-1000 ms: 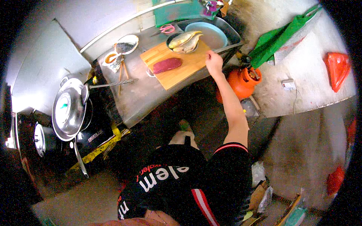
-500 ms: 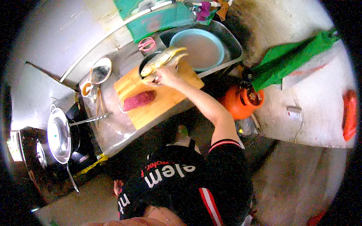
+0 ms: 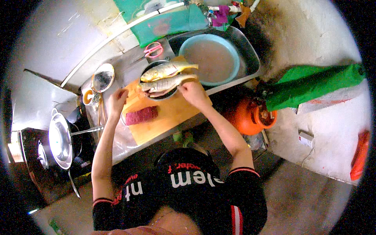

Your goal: The person seasons two whole fish with salt on a wooden cutting board, then rinses a basin and refills it with water. They subsequently stir a pan of cooking meat on the stove and add water to it.

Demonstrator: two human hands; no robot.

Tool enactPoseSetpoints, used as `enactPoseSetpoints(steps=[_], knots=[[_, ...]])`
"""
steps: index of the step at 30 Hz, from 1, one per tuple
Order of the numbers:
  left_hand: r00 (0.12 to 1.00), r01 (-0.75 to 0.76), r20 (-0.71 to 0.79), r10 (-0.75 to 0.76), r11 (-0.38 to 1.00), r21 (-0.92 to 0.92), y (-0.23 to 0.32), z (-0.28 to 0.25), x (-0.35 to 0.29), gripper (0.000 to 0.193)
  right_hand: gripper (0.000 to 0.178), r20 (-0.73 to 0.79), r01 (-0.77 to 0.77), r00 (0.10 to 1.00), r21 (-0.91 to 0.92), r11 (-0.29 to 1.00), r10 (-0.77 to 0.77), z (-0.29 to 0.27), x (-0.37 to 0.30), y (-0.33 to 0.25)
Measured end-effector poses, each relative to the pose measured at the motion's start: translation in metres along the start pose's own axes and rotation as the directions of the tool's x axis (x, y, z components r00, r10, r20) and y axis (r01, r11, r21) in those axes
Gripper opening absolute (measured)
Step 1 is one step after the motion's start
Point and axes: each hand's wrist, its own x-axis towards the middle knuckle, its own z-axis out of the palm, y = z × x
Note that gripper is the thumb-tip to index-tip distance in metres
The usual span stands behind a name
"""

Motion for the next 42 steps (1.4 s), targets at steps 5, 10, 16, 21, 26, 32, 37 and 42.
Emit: enactPoseSetpoints(steps=[5,10,16,21,26,32,37,42], knots=[[0.935,0.239,0.294,-0.198,0.964,-0.113,-0.044,0.056,0.079,0.021,0.032,-0.048,-0.034,0.998,0.069,0.997,0.038,0.015,0.011,-0.014],[0.944,0.26,0.265,-0.195,0.935,-0.239,-0.057,0.062,0.072,0.014,0.025,-0.071,-0.066,0.994,0.221,0.973,0.084,0.042,0.007,-0.001],[0.97,0.235,0.119,-0.214,0.95,-0.205,-0.101,0.009,0.044,0.006,0.022,0.021,-0.03,1.0,0.421,0.907,0.023,0.065,0.011,-0.058],[0.99,0.101,0.074,-0.12,0.969,0.225,-0.066,-0.016,0.037,0.019,0.023,0.176,0.05,0.976,0.393,0.918,-0.128,0.048,0.032,-0.026],[0.984,0.113,-0.162,-0.072,0.958,0.265,0.001,-0.019,0.02,0.014,0.011,0.019,0.092,0.995,0.293,0.952,-0.101,-0.052,0.08,0.081],[0.904,0.372,0.355,-0.239,0.849,-0.376,0.158,0.155,0.048,0.019,0.01,0.039,0.266,0.964,-0.128,0.955,-0.263,-0.124,0.209,0.218],[0.952,0.126,0.3,-0.059,0.97,-0.207,0.152,0.348,0.138,0.019,0.018,0.076,0.533,0.829,-0.403,0.744,-0.553,-0.107,0.258,0.295],[0.988,0.015,0.154,-0.02,0.999,0.036,0.095,0.456,0.185,0.021,0.03,0.329,0.417,0.9,-0.464,0.782,-0.286,-0.085,0.251,0.276]])
